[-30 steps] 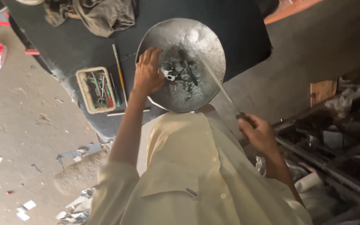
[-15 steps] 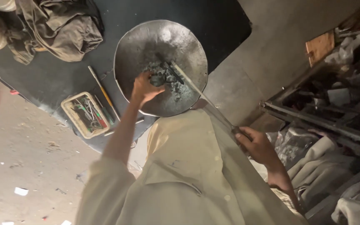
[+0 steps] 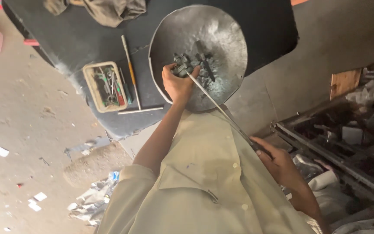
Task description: Cleaning and inspecting the components of a motorcycle carburetor on a workbench.
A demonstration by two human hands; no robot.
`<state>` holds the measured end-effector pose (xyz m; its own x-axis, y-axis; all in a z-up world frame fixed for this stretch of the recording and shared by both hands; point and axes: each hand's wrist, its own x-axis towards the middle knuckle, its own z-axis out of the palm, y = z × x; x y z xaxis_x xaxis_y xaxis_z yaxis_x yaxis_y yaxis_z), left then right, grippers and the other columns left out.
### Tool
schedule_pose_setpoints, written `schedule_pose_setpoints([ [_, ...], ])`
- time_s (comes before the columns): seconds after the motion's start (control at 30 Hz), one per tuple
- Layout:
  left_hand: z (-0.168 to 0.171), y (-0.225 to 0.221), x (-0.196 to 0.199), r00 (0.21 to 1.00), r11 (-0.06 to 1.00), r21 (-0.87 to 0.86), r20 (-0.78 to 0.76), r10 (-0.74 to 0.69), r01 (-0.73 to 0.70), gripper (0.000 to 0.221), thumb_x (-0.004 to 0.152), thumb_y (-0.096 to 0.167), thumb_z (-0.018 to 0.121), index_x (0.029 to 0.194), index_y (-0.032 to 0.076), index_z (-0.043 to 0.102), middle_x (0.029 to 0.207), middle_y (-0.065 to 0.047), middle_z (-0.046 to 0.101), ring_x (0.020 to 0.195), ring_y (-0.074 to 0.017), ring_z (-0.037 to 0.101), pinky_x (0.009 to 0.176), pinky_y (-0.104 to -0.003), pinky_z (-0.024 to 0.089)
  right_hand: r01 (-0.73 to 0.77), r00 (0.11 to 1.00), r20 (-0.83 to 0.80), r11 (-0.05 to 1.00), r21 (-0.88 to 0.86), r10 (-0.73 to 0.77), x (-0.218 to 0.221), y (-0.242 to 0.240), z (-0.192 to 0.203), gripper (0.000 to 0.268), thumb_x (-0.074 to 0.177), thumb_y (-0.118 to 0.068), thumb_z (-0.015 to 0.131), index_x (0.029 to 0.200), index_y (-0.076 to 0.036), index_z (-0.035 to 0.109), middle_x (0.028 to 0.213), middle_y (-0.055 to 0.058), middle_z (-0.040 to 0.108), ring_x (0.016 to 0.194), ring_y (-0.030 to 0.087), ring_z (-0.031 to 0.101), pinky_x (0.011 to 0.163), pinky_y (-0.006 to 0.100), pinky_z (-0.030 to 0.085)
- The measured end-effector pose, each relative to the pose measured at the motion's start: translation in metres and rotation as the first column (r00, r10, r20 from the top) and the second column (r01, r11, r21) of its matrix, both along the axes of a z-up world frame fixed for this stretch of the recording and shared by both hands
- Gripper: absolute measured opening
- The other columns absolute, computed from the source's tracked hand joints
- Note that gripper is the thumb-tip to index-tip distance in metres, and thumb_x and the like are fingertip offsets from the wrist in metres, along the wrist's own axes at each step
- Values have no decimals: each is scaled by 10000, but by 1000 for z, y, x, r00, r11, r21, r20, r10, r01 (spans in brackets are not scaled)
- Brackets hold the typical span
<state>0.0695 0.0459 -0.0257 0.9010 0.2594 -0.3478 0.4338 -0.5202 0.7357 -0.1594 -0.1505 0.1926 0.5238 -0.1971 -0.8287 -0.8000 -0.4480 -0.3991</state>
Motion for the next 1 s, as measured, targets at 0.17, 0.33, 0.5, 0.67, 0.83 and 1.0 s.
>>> schedule_pose_setpoints([
  [0.17,5,3,-1,998,998,-36,42,53,-51,783,600,515,946,1093,27,582,1088,-153,645,1020,-321,653,884,-444,532,-31,990,137,999,39,25,-13,-3,-16,471,945,-222,592,1402,-113,604,1062,105,803,893,152,720,805,315,565],
  [0.33,14,7,2,991,990,-54,15,132,-131,774,598,530,942,1057,13,593,1053,-149,654,1008,-308,649,894,-438,523,35,975,216,994,99,-56,-27,-2,-26,444,960,-162,597,1398,-91,609,1186,90,766,1004,129,690,870,294,544],
  [0.5,19,8,1,989,989,-58,37,140,-138,779,600,527,941,1065,3,600,1049,-150,658,1009,-304,651,899,-431,522,27,982,187,998,58,-38,-23,2,-22,440,960,-164,599,1393,-93,614,1183,93,761,1014,127,692,879,297,540],
  [0.67,30,6,2,989,988,-69,51,142,-138,790,596,520,942,1076,-3,596,1048,-152,655,998,-293,652,884,-420,524,10,975,221,999,48,-21,-22,1,-18,429,956,-171,612,1375,-84,623,1202,86,753,1042,130,690,904,299,528],
  [0.83,38,1,2,986,975,-151,13,169,-165,756,602,491,929,1071,0,595,1012,-138,666,918,-247,670,842,-393,548,199,954,153,926,322,-258,-34,-6,-32,435,984,-162,581,1403,-47,580,1177,112,725,1015,107,661,864,283,537],
  [1.0,43,-5,0,983,958,-226,4,181,-176,731,617,473,909,1086,12,589,996,-131,669,884,-231,674,818,-382,558,619,766,-242,582,527,-596,-63,-35,-61,458,997,-161,534,1436,-36,563,1049,103,740,783,128,662,623,275,502],
])
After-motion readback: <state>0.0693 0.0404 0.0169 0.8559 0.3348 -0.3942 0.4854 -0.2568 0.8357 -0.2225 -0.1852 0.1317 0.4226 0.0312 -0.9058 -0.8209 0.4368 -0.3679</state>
